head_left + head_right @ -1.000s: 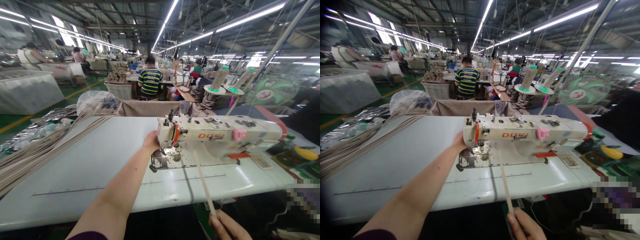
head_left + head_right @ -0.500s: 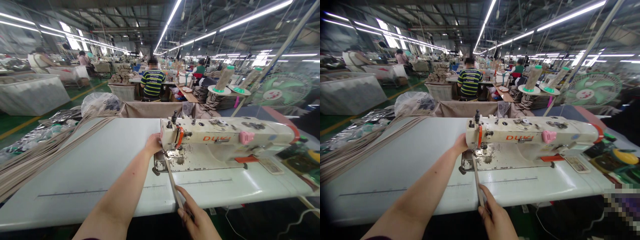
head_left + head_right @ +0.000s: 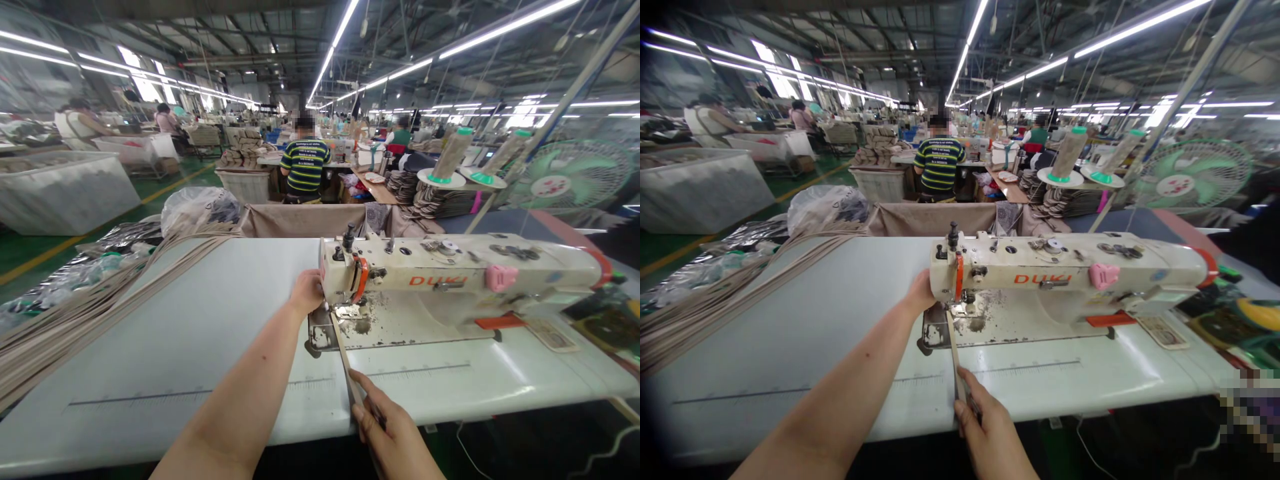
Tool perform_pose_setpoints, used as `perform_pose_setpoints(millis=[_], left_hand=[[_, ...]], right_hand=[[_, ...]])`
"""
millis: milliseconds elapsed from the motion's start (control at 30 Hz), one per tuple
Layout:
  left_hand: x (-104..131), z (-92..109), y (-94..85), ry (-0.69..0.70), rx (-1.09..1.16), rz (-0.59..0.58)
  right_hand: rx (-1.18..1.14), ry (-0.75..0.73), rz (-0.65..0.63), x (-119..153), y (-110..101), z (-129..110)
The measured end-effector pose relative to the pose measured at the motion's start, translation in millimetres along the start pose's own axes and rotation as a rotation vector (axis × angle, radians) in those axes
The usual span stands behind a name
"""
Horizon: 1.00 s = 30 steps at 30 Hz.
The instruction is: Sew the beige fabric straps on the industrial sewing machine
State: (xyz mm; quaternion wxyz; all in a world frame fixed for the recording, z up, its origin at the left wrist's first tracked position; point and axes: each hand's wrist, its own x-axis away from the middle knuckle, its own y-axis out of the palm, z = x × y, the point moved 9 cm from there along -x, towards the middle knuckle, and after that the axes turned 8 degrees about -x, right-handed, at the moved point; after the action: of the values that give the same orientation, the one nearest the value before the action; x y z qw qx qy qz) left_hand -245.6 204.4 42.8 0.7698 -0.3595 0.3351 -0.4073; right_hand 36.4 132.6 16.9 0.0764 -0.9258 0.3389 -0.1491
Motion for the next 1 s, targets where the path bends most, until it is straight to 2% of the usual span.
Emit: perform_pose_setpoints(millis=[533, 800, 867, 1000], left_hand=[[1.5, -5.7, -0.7, -0.058, 0.124, 0.033], [0.1, -9.7, -2.7, -0.101, 0.199, 0.057], [-1.2, -15.4, -2.0, -0.128, 0.228, 0.080], [-1.6, -33.5, -1.3, -0.201, 0.312, 0.150]], right_hand=[[0.059, -0.009, -0.062, -5.9, 8.7, -0.6], [0.096, -0.035, -0.042, -9.9, 8.2, -3.8], [0.136, -0.066, -0.019, -10.3, 5.5, -7.0], [0.251, -0.103, 0.110, -7.2, -8.8, -10.2]])
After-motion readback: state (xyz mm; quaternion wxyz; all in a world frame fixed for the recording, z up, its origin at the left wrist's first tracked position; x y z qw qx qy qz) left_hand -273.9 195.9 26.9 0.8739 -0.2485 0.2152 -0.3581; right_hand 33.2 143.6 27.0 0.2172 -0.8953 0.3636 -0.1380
